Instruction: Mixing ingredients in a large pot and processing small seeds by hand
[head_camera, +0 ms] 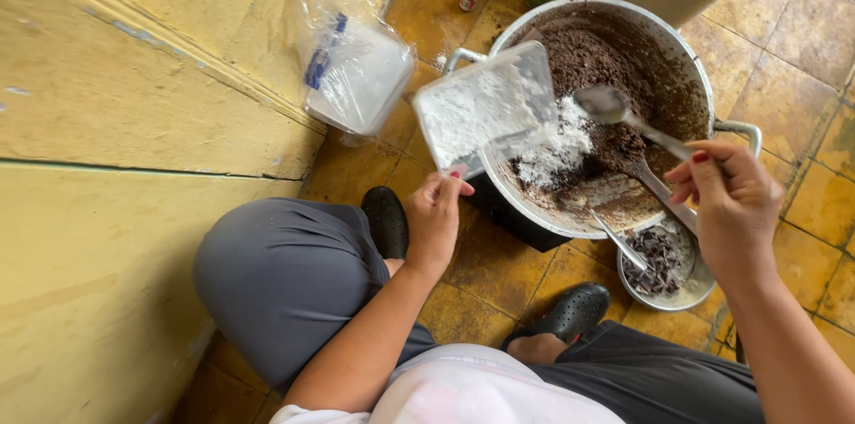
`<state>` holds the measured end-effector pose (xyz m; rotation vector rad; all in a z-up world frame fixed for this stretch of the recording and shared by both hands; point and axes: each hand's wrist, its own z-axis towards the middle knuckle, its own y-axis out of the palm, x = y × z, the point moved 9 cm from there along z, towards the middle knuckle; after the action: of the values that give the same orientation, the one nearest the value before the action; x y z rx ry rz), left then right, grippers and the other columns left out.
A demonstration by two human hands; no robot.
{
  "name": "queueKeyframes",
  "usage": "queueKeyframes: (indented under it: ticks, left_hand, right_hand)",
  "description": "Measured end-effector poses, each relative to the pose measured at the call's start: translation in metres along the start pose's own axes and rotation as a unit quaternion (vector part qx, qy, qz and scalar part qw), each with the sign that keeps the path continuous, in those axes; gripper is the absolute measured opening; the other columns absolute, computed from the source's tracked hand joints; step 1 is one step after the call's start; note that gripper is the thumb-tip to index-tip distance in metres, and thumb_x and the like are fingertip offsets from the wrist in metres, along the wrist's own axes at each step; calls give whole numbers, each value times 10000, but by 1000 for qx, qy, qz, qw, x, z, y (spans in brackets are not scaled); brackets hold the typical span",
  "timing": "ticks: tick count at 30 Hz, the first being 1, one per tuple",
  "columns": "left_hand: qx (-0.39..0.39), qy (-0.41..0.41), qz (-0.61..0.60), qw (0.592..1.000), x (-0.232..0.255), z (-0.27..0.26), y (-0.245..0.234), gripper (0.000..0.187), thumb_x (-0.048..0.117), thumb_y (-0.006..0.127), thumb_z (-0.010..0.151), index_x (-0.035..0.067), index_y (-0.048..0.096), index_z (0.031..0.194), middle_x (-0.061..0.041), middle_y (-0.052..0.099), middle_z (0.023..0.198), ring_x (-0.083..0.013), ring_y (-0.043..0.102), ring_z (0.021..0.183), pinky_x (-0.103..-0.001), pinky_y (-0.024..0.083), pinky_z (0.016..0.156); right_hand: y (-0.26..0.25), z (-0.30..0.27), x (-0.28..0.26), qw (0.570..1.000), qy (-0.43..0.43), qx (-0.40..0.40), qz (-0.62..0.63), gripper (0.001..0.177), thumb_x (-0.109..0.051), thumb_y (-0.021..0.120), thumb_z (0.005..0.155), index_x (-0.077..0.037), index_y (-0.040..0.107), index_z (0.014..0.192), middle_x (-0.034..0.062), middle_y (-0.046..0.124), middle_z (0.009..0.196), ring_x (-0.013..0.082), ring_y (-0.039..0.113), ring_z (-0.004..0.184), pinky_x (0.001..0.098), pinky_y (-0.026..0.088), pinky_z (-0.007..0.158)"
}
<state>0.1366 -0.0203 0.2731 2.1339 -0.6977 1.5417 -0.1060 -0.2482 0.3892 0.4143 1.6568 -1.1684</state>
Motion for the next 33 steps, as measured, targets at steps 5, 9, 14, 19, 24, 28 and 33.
queueKeyframes:
  ticks: [5,9,14,19,24,28,33]
  left_hand:
    - [-24,-105,-97,989,-24,0,19,291,183,597,931,-16,717,755,-136,735,1007,-167,639,803,-271,529,787]
    - [-8,-181,-208,961,-25,15,27,215,102,601,965,-68,724,1010,-120,697,877,-170,642,793,-281,571,732]
    - [66,-144,-192,969,21,91,24,184,87,566,1001,-35,700,970,-108,683,887,-128,603,690,-204,509,555]
    - [131,-92,-235,959,-3,194,20,248,110,542,981,-69,713,978,-101,665,863,-116,548,659,-214,436,516]
    - [155,-167,-211,951,-67,260,23,226,152,565,952,20,698,825,-43,661,767,-81,456,584,-210,355,517]
    - [114,-204,-157,960,-102,300,21,205,178,579,899,45,735,901,-16,729,847,-63,443,636,-225,300,522]
    - [35,-239,-195,951,-151,327,26,229,278,585,912,113,741,938,24,740,874,-65,521,672,-247,316,584]
  right_hand:
    - [46,-5,6,977,139,-92,134,408,2,444,1038,0,467,1446,197,642,1116,246,635,876,335,524,775]
    - [36,-4,-20,986,120,-101,56,542,66,434,994,-1,365,1527,216,618,1187,274,604,981,342,541,861]
    - [-2,-12,-19,992,103,-56,47,359,105,474,1018,63,538,1369,219,654,1139,246,619,917,275,538,761]
    - [-8,-15,-2,995,-13,-81,-57,305,128,575,935,67,650,1223,179,725,979,139,579,556,178,430,379]
    - [4,-22,-9,977,-52,-109,-174,392,54,681,803,-86,735,1165,35,779,973,115,715,738,201,570,547]
    - [3,-19,9,974,-40,-120,-186,388,37,686,788,-89,740,1151,31,793,949,113,699,623,211,541,451]
    - [2,-16,28,977,4,-124,-173,327,34,691,793,-65,755,1098,10,766,945,112,723,756,243,574,618]
